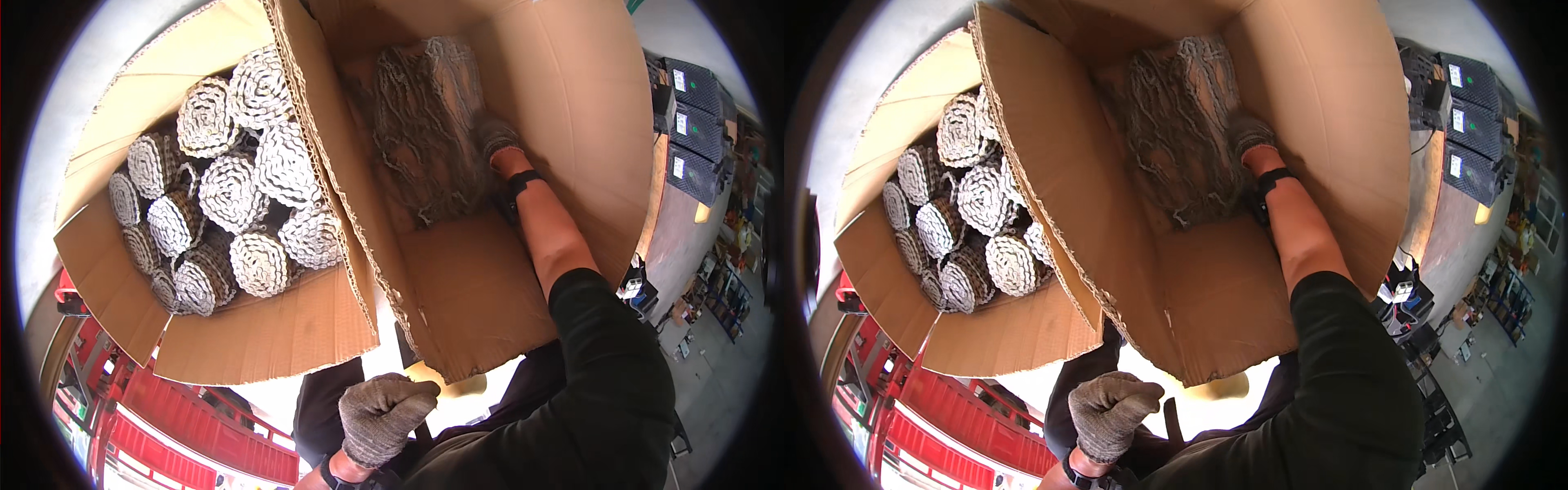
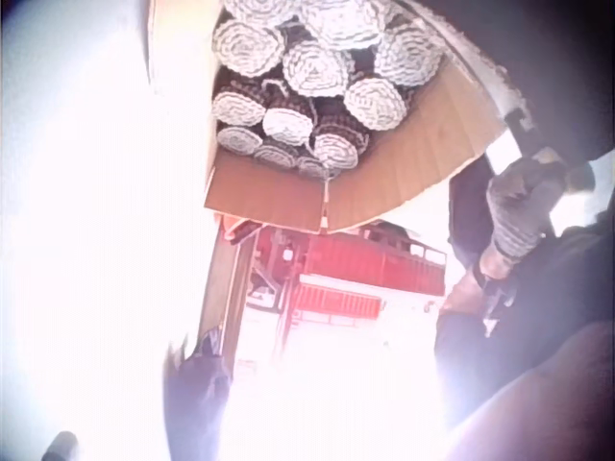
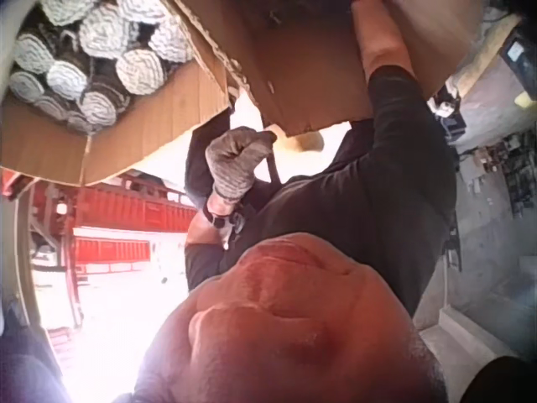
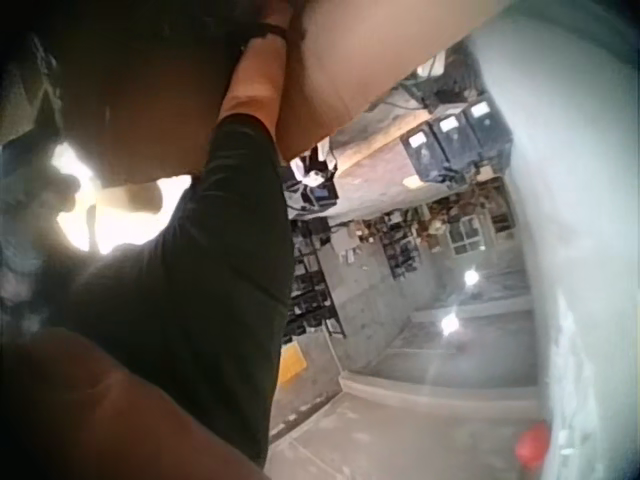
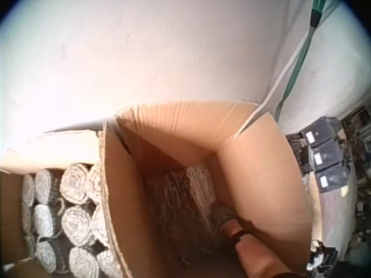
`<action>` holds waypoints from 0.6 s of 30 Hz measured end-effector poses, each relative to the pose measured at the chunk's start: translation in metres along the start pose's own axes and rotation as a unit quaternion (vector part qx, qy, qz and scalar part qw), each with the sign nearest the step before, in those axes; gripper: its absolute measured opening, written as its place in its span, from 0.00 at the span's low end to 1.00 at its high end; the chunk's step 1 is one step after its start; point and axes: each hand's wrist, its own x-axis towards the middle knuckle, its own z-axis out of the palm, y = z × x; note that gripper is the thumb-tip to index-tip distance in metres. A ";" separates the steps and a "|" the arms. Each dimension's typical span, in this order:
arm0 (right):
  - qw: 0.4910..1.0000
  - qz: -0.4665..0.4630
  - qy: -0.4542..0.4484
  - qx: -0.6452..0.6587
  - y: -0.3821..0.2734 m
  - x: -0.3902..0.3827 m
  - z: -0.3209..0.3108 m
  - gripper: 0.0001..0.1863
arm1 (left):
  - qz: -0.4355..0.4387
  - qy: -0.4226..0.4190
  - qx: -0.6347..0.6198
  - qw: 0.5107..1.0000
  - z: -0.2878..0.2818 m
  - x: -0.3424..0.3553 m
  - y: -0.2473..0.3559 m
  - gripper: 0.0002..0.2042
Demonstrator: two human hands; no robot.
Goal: Inspecting and unrolling motorcycle drive chains.
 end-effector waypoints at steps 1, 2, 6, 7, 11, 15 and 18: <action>1.000 0.014 0.016 -0.010 0.003 0.003 0.004 0.18 | -0.025 0.007 0.000 1.000 0.001 -0.002 0.000 0.05; 1.000 0.012 0.015 -0.013 0.004 0.006 0.003 0.18 | -0.049 0.015 0.001 0.999 0.002 -0.004 -0.001 0.06; 0.996 -0.007 -0.049 -0.080 -0.004 0.002 -0.018 0.19 | -0.098 -0.012 -0.042 0.994 0.003 -0.010 -0.014 0.06; 0.994 0.020 -0.094 -0.058 -0.013 -0.008 -0.028 0.20 | -0.113 -0.012 -0.052 0.992 0.004 -0.013 -0.019 0.06; 0.986 -0.038 -0.117 -0.112 -0.016 -0.054 -0.082 0.21 | -0.121 0.024 -0.077 0.989 0.015 -0.017 -0.029 0.08; 0.945 -0.054 -0.111 0.303 0.003 -0.140 -0.151 0.18 | -0.117 -0.005 -0.097 0.988 0.031 -0.010 -0.045 0.09; 0.664 0.121 -0.128 0.727 -0.021 -0.203 -0.212 0.10 | -0.080 -0.034 0.059 0.994 0.028 -0.019 -0.091 0.14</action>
